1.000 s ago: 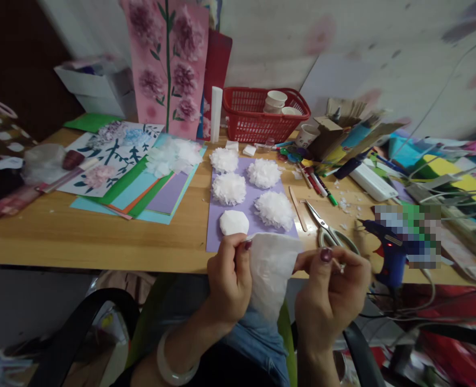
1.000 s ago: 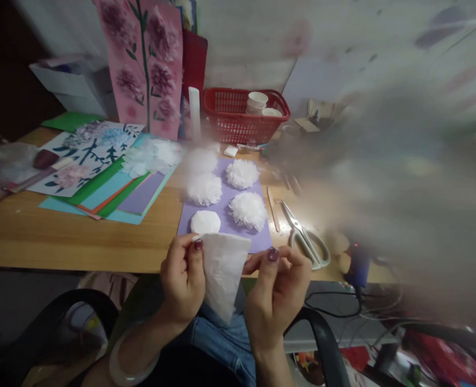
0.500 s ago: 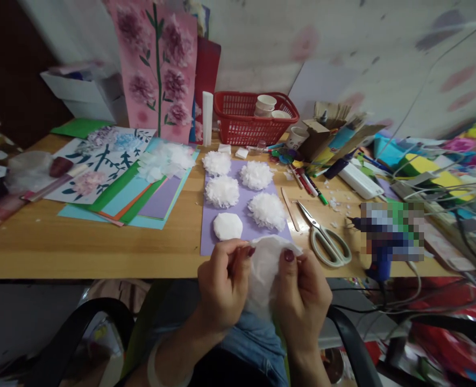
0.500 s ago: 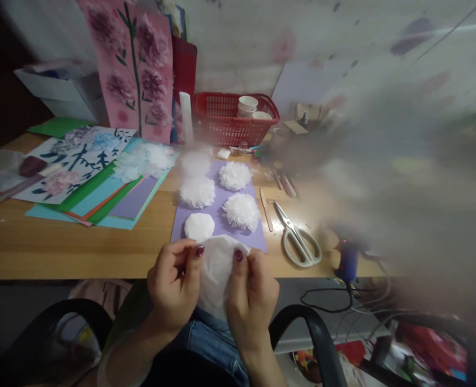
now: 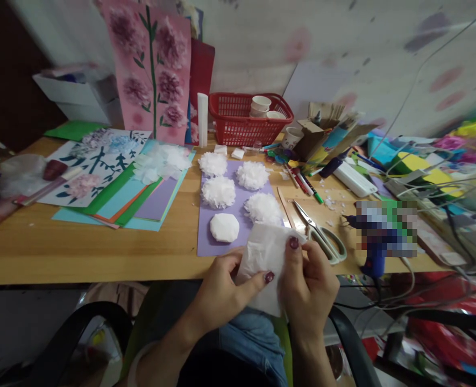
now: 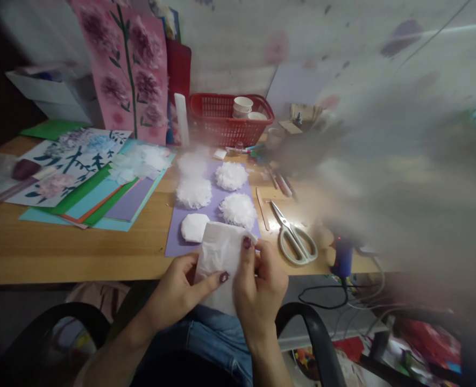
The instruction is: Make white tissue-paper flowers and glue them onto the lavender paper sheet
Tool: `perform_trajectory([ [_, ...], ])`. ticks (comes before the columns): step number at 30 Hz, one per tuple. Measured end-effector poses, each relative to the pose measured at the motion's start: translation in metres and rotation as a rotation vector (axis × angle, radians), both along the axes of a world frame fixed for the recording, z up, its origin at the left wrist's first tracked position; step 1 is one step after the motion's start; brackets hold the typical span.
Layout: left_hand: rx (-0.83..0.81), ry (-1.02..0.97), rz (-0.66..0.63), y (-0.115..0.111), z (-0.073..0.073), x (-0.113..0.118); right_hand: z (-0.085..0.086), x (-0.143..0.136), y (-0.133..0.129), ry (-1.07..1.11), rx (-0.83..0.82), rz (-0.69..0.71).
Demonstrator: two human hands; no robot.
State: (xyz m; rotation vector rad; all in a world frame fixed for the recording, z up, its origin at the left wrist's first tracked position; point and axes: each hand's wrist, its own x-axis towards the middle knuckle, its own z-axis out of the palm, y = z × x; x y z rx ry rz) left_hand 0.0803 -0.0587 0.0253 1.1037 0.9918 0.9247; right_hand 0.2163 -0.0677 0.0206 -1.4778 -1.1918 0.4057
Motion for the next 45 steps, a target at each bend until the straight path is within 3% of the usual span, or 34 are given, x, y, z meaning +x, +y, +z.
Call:
perform_trajectory([
  [4, 0.014, -0.025, 0.074, -0.001, -0.007, 0.002, 0.011, -0.002, 0.003, 0.016, 0.033, 0.05],
  [8, 0.031, -0.014, 0.127, -0.002, -0.01, 0.004, 0.013, -0.003, 0.007, -0.008, 0.051, 0.012],
  [14, -0.065, 0.006, 0.069, -0.008, -0.008, 0.0, 0.014, 0.0, 0.011, -0.025, 0.022, -0.05],
  [24, 0.089, 0.07, 0.0, -0.017, -0.013, -0.007, 0.015, 0.003, 0.016, -0.151, 0.028, -0.077],
  [29, 0.089, -0.033, 0.128, -0.008, -0.007, 0.0, 0.006, 0.004, 0.013, -0.256, 0.107, -0.031],
  [35, 0.216, 0.153, 0.352, -0.001, -0.012, 0.012, 0.001, -0.001, 0.009, -0.233, 0.106, -0.016],
  [43, 0.203, 0.148, 0.346, -0.002, -0.015, 0.01, 0.003, -0.001, 0.007, -0.117, 0.066, 0.011],
  [45, 0.199, 0.188, 0.32, 0.0, -0.011, 0.003, 0.01, 0.009, 0.005, -0.077, 0.083, 0.1],
])
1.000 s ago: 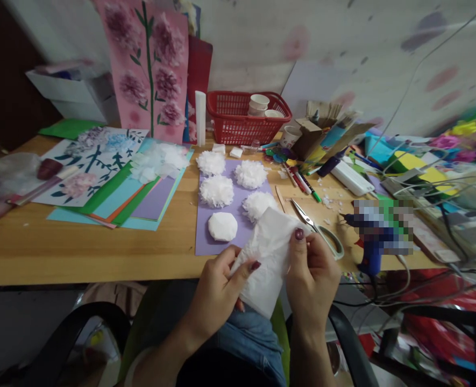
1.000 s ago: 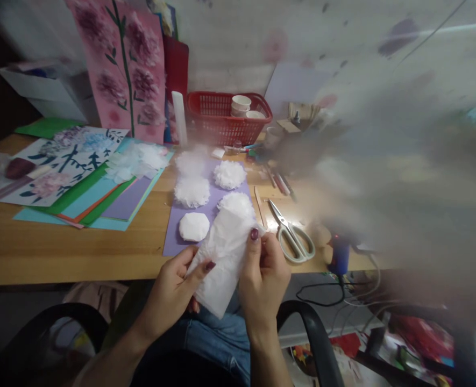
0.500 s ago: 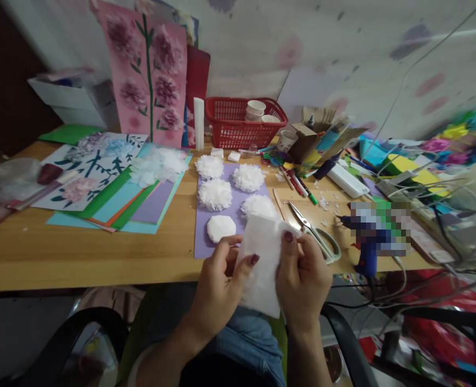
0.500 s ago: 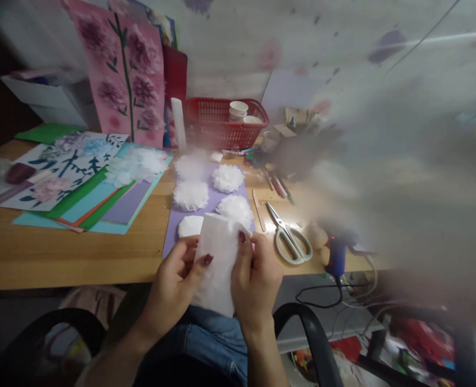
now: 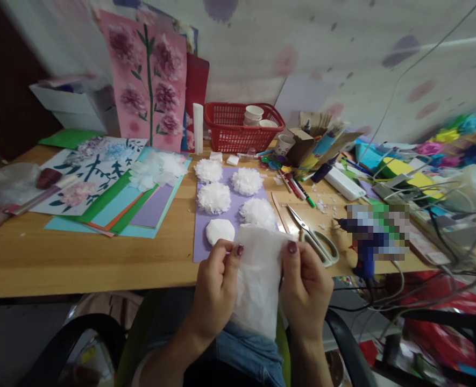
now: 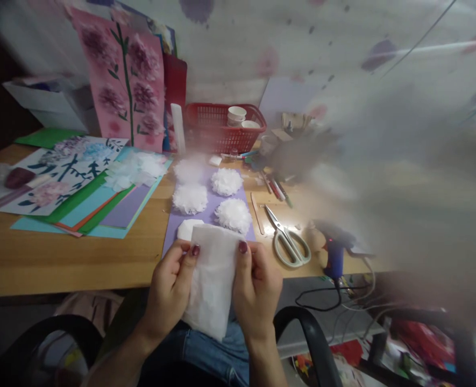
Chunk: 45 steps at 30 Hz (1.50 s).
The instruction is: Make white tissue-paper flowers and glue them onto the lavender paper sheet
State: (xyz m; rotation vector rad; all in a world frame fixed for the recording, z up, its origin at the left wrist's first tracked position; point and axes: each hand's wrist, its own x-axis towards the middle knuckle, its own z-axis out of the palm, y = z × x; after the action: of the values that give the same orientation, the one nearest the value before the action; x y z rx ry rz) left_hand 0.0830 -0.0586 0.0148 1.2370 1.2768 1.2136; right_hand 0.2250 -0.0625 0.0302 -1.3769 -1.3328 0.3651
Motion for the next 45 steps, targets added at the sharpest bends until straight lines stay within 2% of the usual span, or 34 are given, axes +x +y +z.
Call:
perform_trajectory([
  [2, -0.009, 0.077, -0.105, 0.002, 0.006, -0.01, 0.01, 0.014, -0.002, 0.024, -0.027, 0.195],
  [5, 0.059, 0.238, -0.39, 0.002, 0.017, -0.022, 0.025, 0.029, -0.006, -0.087, -0.208, 0.465],
  [7, 0.101, 0.296, -0.538, 0.0, 0.022, -0.025, 0.031, 0.032, -0.01, -0.212, -0.319, 0.553],
  [9, 0.1, 0.33, -0.628, -0.003, 0.025, -0.027, 0.033, 0.029, -0.011, -0.298, -0.339, 0.586],
  [12, 0.085, 0.411, -0.687, -0.005, 0.026, -0.029, 0.03, 0.023, -0.012, -0.341, -0.259, 0.564],
  [16, 0.051, 0.475, -0.691, -0.005, 0.028, -0.032, 0.03, 0.024, -0.011, -0.327, -0.182, 0.588],
  [22, 0.07, 0.5, -0.744, -0.004, 0.031, -0.03, 0.031, 0.029, -0.013, -0.381, -0.288, 0.708],
  [26, -0.003, 0.524, -0.813, -0.004, 0.03, -0.032, 0.028, 0.034, -0.015, -0.44, -0.346, 0.774],
  [29, -0.019, 0.477, -0.818, -0.003, 0.031, -0.043, 0.032, 0.045, -0.016, -0.411, -0.391, 0.755],
  [31, -0.036, 0.405, -0.761, -0.001, 0.03, -0.057, 0.036, 0.054, -0.017, -0.369, -0.391, 0.714],
  [33, -0.123, 0.297, -0.615, 0.001, 0.026, -0.072, 0.039, 0.062, -0.017, -0.276, -0.341, 0.618],
  [36, -0.241, 0.02, -0.295, 0.003, 0.013, -0.083, 0.036, 0.062, -0.013, 0.036, -0.192, 0.331],
  [37, -0.258, -0.087, -0.249, 0.001, 0.008, -0.08, 0.033, 0.058, -0.01, 0.165, -0.143, 0.239],
  [38, -0.283, -0.18, -0.285, -0.001, 0.004, -0.073, 0.03, 0.052, -0.006, 0.284, -0.108, 0.164],
  [40, -0.35, -0.307, -0.492, -0.007, -0.002, -0.048, 0.025, 0.037, 0.001, 0.454, -0.093, 0.079],
  [42, -0.338, -0.432, -0.661, -0.015, -0.003, -0.018, 0.02, 0.022, 0.005, 0.514, -0.148, 0.066],
  [43, -0.313, -0.543, -0.642, -0.018, -0.001, -0.003, 0.019, 0.015, 0.005, 0.509, -0.181, 0.078],
  [45, -0.333, -0.773, -0.455, -0.02, 0.003, 0.019, 0.016, 0.007, 0.0, 0.456, -0.227, 0.104],
])
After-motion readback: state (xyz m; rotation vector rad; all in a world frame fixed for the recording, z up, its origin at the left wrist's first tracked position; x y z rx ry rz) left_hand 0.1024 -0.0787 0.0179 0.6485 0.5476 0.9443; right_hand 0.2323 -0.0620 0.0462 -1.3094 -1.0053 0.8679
